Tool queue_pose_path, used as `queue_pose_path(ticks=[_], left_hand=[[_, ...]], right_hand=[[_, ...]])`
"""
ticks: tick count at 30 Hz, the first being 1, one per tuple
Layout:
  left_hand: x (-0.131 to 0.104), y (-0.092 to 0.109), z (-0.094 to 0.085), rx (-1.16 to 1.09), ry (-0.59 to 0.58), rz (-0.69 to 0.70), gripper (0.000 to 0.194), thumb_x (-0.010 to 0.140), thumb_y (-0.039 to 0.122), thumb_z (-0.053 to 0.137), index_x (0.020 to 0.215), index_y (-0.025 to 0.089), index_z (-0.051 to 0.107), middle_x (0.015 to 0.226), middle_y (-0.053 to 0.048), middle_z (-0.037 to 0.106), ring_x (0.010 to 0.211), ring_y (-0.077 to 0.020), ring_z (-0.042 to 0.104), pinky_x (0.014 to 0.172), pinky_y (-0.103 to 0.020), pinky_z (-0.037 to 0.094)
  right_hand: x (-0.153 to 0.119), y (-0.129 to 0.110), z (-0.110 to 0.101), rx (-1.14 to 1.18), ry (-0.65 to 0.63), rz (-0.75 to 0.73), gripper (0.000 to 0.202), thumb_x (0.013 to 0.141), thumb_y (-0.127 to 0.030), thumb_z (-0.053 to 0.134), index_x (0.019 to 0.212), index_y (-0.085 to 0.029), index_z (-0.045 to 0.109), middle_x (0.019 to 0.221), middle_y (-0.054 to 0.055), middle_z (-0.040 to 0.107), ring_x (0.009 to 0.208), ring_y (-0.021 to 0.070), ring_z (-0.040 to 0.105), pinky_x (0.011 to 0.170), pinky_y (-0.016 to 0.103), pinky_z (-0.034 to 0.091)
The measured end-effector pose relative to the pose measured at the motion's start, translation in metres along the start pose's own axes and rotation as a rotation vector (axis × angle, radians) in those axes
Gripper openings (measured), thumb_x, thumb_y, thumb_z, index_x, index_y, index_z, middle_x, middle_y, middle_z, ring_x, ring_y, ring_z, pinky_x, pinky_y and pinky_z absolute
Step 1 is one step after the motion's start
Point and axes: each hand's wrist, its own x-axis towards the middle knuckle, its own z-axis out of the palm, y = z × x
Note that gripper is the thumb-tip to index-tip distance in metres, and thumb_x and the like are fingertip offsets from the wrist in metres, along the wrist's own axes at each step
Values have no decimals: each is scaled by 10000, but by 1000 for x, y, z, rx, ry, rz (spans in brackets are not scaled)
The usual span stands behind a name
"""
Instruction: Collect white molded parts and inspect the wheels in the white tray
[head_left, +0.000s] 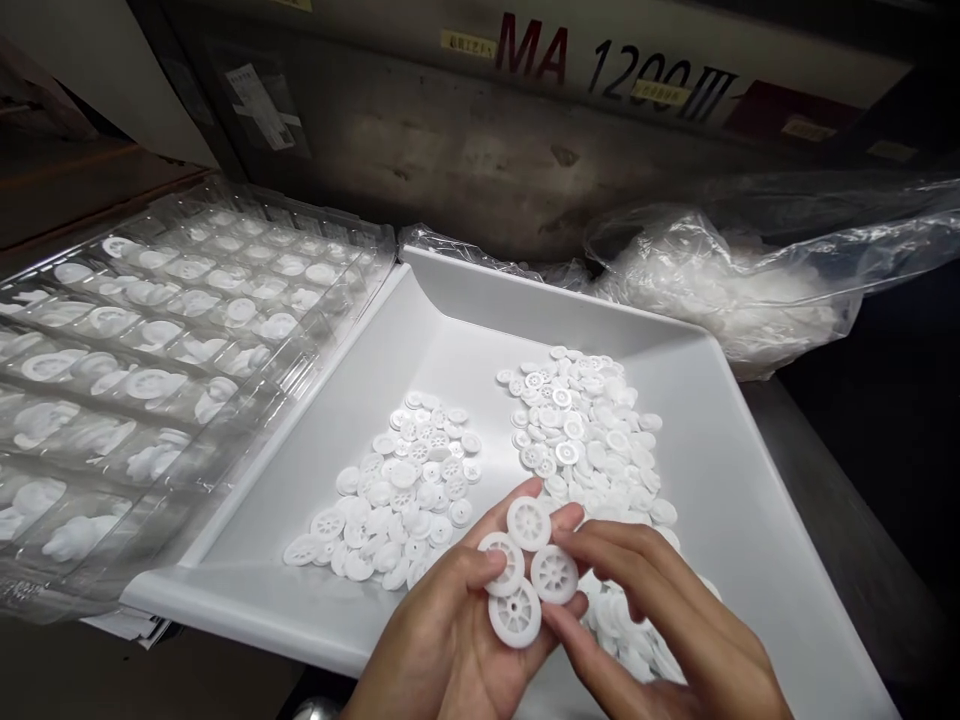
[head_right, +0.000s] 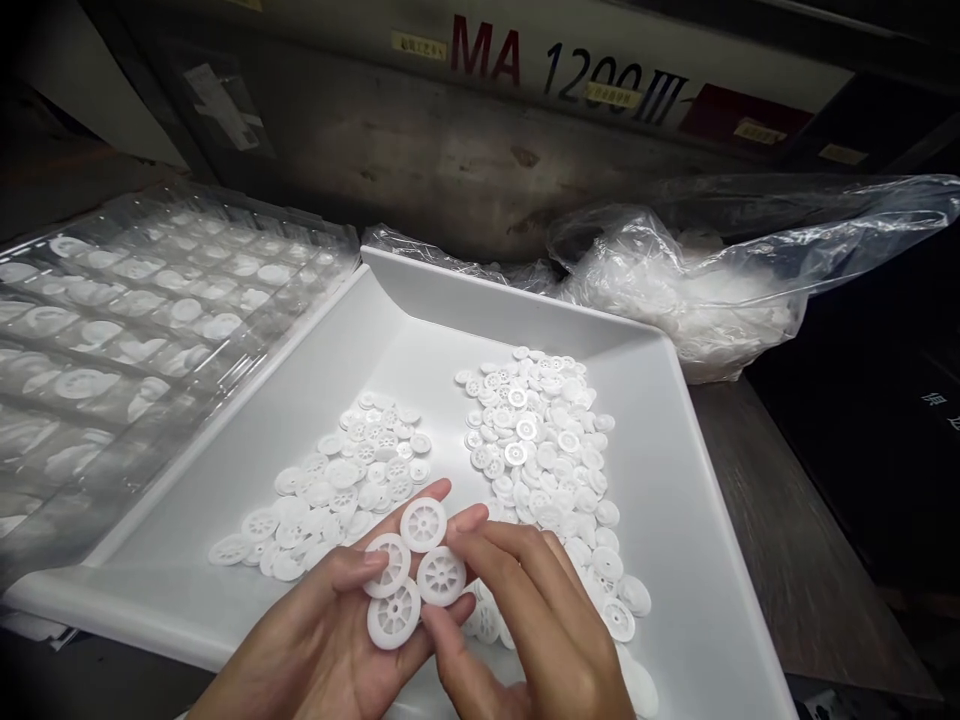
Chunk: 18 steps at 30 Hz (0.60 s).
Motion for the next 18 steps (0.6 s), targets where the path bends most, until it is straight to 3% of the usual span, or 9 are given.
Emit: queue_pose_path(ticks=[12, 18], left_hand=[[1, 1, 9, -44, 27, -11, 469, 901, 130, 408, 1371, 124, 408, 1254, -130, 634, 1223, -197, 540, 1102, -359, 309], [1, 0, 4, -2, 26, -16, 574, 878, 151, 423, 1434, 126, 284, 1297, -151, 600, 1211, -233, 552, 1045, -356, 388]], right_hand=[[-6, 4, -3, -150, 88, 19, 312, 874, -170, 631, 1179, -159, 564, 1124, 72, 543, 1038, 149, 536, 827, 238, 489], [-9, -4, -7, -244, 128, 60, 311, 858, -162, 634, 1165, -196, 598, 1132, 75, 558, 989, 190, 566, 713, 281, 500]])
